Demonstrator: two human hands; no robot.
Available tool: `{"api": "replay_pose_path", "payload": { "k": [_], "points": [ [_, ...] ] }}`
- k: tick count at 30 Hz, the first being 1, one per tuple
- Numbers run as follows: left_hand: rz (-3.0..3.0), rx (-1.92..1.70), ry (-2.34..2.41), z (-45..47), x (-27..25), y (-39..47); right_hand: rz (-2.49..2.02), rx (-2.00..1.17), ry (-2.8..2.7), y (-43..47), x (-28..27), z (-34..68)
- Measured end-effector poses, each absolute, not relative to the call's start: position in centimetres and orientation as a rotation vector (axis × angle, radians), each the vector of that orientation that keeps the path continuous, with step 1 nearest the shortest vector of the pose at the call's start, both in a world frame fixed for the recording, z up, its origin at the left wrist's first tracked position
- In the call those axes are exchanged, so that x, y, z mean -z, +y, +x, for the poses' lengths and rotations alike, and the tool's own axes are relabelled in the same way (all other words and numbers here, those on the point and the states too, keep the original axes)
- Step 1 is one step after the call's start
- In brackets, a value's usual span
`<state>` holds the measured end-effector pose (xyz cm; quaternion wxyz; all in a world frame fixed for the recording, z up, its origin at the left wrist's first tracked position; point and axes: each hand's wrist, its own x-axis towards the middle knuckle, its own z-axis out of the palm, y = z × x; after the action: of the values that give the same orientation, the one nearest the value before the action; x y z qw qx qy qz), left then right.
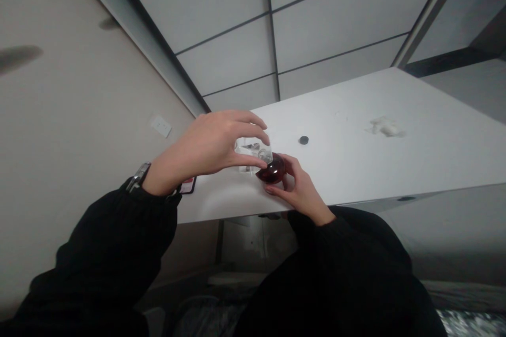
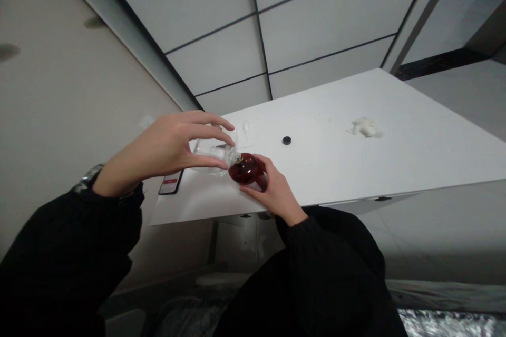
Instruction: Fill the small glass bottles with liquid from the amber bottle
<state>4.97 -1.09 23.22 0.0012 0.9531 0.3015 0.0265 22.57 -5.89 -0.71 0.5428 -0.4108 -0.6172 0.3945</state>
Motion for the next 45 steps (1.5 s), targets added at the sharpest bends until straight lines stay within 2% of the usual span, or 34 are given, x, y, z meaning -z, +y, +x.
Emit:
{"api": "replay_pose_path", "payload": {
  "k": [23, 45],
  "points": [
    [3.002, -0.139, 0.948, 7.6, -22.7, -0.7, -0.995, -0.954, -1.460, -5.9, 0.8, 22.5],
    [3.050, -0.021, 0.991, 9.4, -23.1, -0.8, -1.010, -0.924, -1.477, -5.9, 0.8, 22.4]
  ]
}}
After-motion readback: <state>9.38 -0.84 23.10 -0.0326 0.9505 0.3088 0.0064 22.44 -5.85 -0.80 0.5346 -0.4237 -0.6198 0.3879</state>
